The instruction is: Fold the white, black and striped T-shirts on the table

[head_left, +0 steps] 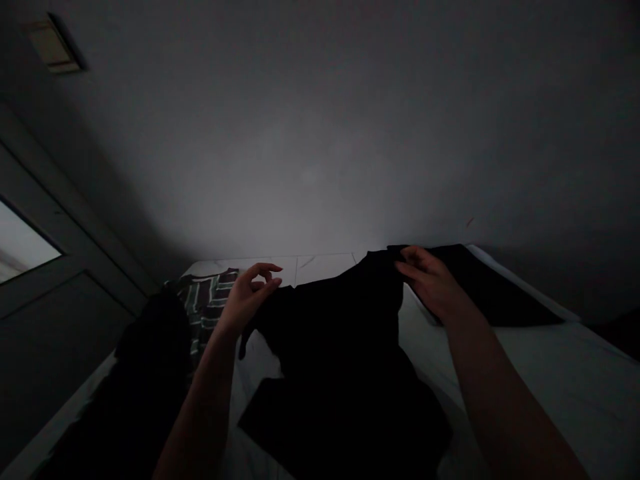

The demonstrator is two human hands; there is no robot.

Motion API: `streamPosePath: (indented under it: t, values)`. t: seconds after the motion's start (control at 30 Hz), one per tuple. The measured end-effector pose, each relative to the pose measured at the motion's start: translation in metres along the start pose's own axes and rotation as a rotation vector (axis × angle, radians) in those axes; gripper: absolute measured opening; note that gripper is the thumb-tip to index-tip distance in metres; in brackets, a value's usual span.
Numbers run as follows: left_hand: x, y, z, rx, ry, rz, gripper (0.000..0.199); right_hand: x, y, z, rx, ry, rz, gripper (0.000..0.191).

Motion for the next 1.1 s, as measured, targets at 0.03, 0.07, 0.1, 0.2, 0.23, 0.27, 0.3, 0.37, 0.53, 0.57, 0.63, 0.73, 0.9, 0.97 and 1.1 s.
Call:
streamPosePath:
  t: [0.03, 0.07, 0.1, 0.2, 0.23, 0.27, 0.3, 0.37, 0.53, 0.57, 0.63, 0.73, 0.9, 0.97, 1.1]
  values:
    - [-0.009, 0.000, -0.002, -0.002, -0.004, 0.026, 0.028, -0.003, 0.000, -0.002, -0.035, -0.030, 0.049, 0.033]
    - [-0.020, -0.001, -0.004, 0.003, -0.019, 0.039, 0.030, -0.010, -0.001, -0.006, -0.071, -0.070, 0.098, 0.034]
    - [-0.033, -0.003, -0.007, 0.017, -0.046, 0.041, 0.033, -0.020, -0.004, -0.012, -0.107, -0.119, 0.141, 0.035]
    - [-0.072, -0.010, -0.020, 0.091, -0.144, 0.002, 0.044, -0.058, -0.015, -0.036, -0.201, -0.307, 0.216, 0.039]
    - [-0.082, -0.012, -0.025, 0.111, -0.163, -0.025, 0.046, -0.071, -0.018, -0.045, -0.221, -0.379, 0.217, 0.040]
    - [-0.091, -0.014, -0.028, 0.126, -0.180, -0.055, 0.045, -0.082, -0.022, -0.053, -0.228, -0.445, 0.204, 0.040]
    - [-0.097, -0.015, -0.031, 0.141, -0.194, -0.088, 0.042, -0.090, -0.024, -0.059, -0.216, -0.491, 0.182, 0.039]
    - [-0.101, -0.019, -0.035, 0.196, -0.193, -0.166, 0.036, -0.095, -0.028, -0.062, -0.149, -0.506, 0.109, 0.038]
    - [-0.087, -0.030, -0.033, 0.320, -0.088, -0.286, 0.033, -0.075, -0.027, -0.042, 0.017, -0.362, -0.144, 0.029]
    - [-0.085, -0.030, -0.032, 0.305, -0.080, -0.274, 0.030, -0.072, -0.028, -0.040, 0.040, -0.339, -0.178, 0.028]
    - [-0.085, -0.029, -0.031, 0.257, -0.067, -0.237, 0.024, -0.068, -0.030, -0.040, 0.081, -0.284, -0.238, 0.028]
    - [-0.086, -0.024, -0.029, 0.124, -0.036, -0.185, 0.015, -0.072, -0.031, -0.051, 0.084, -0.209, -0.396, 0.043]
    - [-0.089, -0.015, -0.030, 0.014, -0.023, -0.093, 0.007, -0.093, -0.030, -0.076, 0.082, -0.103, -0.683, 0.063]
    - [-0.088, -0.012, -0.030, 0.003, -0.025, -0.073, 0.006, -0.100, -0.033, -0.082, 0.124, -0.066, -0.701, 0.059]
    - [-0.089, -0.012, -0.029, 0.048, -0.096, -0.130, 0.008, -0.108, -0.046, -0.091, 0.267, -0.031, -0.663, 0.059]
Point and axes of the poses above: each hand's wrist, its own z-axis towards the middle knuckle, its own x-axis out of the back of the hand, y = z × x, the point moved 6 cm from there along z, towards the middle knuckle, and after that the axes turned 15 degrees about -z, right-handed, at the moved point
